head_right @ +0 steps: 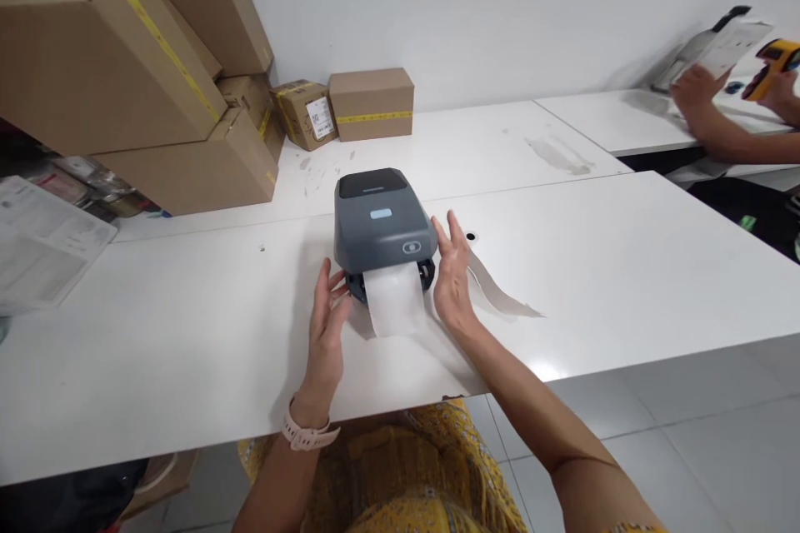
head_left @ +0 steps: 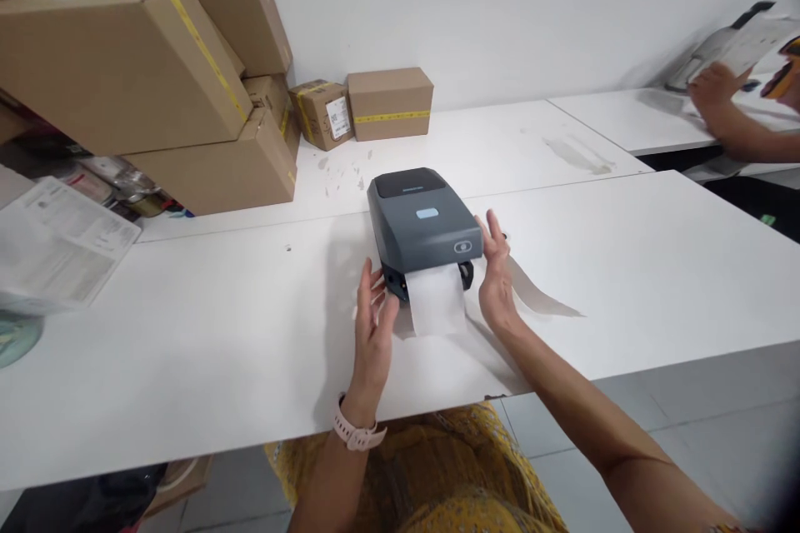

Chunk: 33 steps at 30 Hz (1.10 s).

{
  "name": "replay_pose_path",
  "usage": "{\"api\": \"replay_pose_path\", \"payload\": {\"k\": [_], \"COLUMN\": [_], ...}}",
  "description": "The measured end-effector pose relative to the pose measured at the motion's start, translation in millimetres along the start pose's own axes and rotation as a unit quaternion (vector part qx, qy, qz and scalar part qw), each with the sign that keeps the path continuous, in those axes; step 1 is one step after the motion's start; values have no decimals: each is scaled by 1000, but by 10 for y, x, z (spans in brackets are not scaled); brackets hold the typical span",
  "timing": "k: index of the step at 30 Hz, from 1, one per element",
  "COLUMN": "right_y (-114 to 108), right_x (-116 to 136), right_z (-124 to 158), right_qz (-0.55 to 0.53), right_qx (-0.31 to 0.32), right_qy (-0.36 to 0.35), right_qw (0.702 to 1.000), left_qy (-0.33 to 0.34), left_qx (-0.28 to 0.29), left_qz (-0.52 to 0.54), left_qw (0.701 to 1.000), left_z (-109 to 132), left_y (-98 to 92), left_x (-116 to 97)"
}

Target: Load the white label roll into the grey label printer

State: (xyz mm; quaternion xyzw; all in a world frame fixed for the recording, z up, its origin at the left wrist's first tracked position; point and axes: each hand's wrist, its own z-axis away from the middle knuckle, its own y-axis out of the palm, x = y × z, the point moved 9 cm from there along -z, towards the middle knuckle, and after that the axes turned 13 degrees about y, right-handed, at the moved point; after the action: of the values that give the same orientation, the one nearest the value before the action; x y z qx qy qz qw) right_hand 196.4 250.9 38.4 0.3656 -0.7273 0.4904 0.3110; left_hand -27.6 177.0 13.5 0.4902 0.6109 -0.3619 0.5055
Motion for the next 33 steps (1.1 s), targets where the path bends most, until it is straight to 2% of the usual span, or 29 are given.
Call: {"api": "replay_pose_path", "payload": {"k": [2, 4, 7, 10, 15, 20, 23, 25, 28, 30, 31, 33], "right_y": [-119, -136, -85, 37, 354, 489, 480, 380, 102, 19, 74, 352], "right_x": [145, 359, 610, 750, 911, 861, 809, 775, 718, 711, 733, 775], "right_z": [-189, -424, -871, -1353, -1926, -2280, -2304, -2172, -1817, -1533, -1407, -1221], "right_qz": [-23, -19, 2, 24, 68, 26, 35, 47, 64, 64, 73, 123], "right_qx": [-23, -28, -51, -62, -32, -5, 62, 84, 13, -22, -4, 99], "right_qy": [-3, -41, -82, -98, -128, -82, -105, -129, -118, -105, -113, -144], "right_qw": [999, 999, 995, 993, 989, 996, 992, 987, 991, 992, 991, 977], "left_qy": [-17, -28, -41, -45, -17, 0, 17, 21, 25, 28, 27, 20], "left_qx": [-7, -4, 3, 10, 17, 7, 13, 16, 13, 8, 4, -1], "left_qz": [-4, -21, -61, -60, -46, -57, -55, -56, -60, -58, -55, -55], "left_qw": [1000, 999, 997, 997, 999, 998, 998, 998, 998, 998, 998, 998], "left_z": [-147, -344, -654, -879, -1012, -1039, -1044, -1037, -1027, -1035, -1047, -1088], "left_y": [-75, -105, -79, 0, 38, -1, 9, 8, -3, -11, -19, -33], "left_x": [-5, -4, 59, 188, 325, 317, 287, 283, 289, 301, 315, 349]}}
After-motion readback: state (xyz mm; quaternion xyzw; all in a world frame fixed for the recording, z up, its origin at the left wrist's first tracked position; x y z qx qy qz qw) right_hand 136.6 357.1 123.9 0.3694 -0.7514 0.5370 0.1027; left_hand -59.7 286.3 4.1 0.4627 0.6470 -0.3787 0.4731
